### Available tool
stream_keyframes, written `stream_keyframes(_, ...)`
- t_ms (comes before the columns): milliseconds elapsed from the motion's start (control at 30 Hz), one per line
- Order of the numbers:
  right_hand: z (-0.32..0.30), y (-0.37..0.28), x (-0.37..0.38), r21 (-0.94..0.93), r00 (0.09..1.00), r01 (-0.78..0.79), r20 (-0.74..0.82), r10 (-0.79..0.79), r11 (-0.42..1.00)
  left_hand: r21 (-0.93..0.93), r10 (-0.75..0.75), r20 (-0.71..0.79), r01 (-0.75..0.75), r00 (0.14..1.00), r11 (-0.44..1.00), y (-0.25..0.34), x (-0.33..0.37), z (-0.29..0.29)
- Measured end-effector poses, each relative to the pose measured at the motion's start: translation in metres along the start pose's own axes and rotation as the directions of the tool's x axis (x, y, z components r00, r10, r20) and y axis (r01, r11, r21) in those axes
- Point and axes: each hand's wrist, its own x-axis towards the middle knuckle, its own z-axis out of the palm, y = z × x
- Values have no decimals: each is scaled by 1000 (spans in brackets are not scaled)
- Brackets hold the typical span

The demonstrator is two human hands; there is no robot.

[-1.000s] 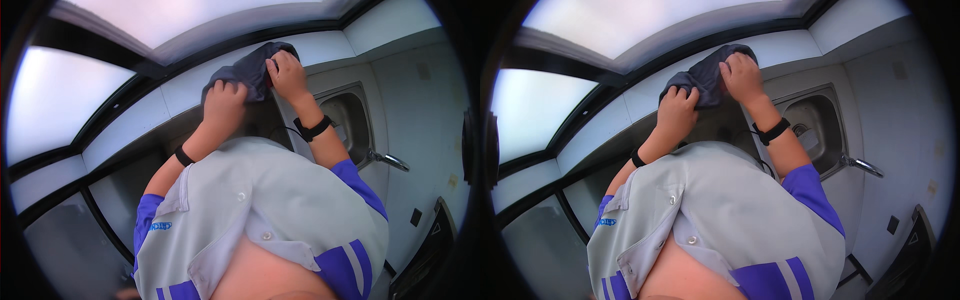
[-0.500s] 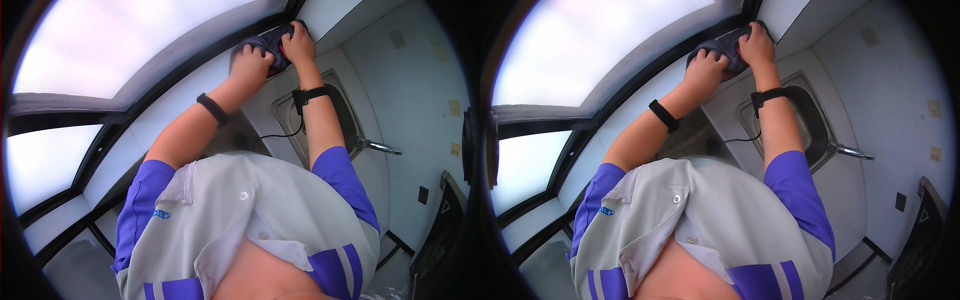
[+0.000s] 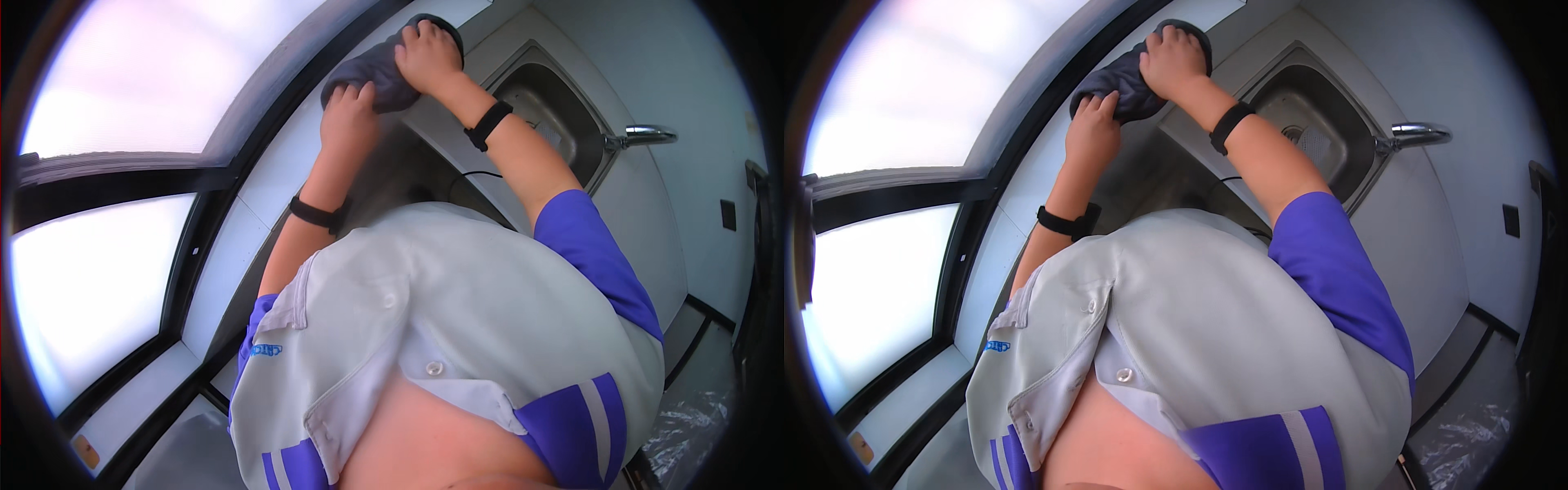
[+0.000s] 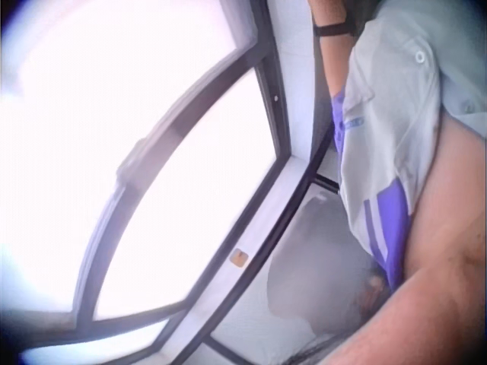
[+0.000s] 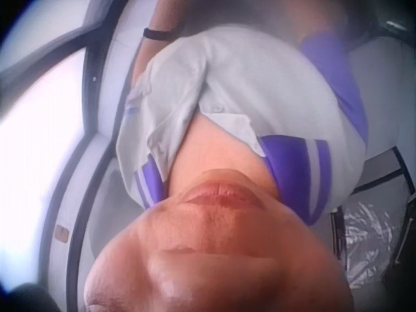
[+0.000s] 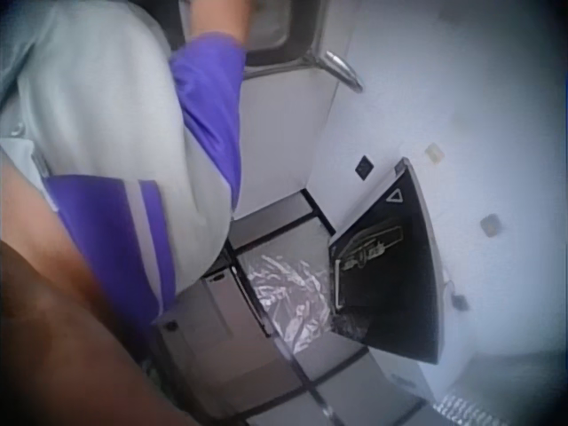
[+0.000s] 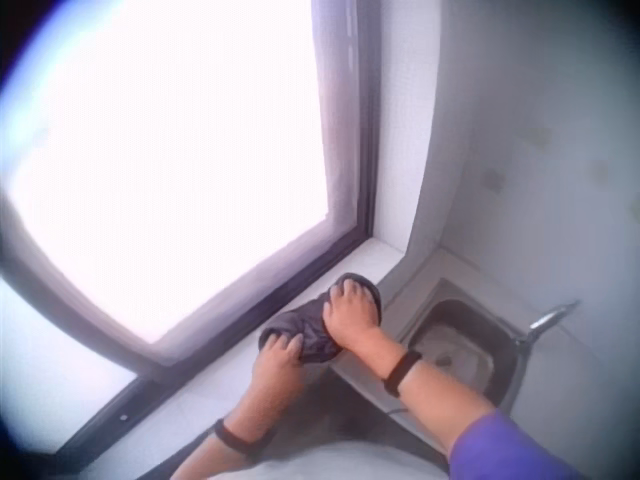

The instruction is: The person wipes a glass door, a metal sink, a faucet, and a wall with a cloth.

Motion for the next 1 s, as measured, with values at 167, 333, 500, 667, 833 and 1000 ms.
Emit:
stream_keyframes(167,-18,-67,-42,14,999,35,-29,-34,999,-4,-84,20,84,996,996,-8,-49,-32)
stream_keyframes(333,-33,-89,-60,189,999,-40,-26,46,981,-21,-50,-36,49,998,999,-21,-71,-43)
stream_keyframes(500,-54,-65,-116,324,979,-204,47,199,924,-121,12,-19,-14,1000,993,5,-38,-42)
stream_keyframes(667,-68,1,-251,-164,784,-544,248,568,823,-393,412,224,-305,883,867,73,-49,68)
stream_keyframes(833,-134,32,-393,-414,380,-791,246,892,451,-369,522,400,-389,753,844,100,-102,157)
stream_keyframes(1000,-129,20,-379,-336,278,-868,281,919,366,-217,498,511,-455,701,864,119,-97,148)
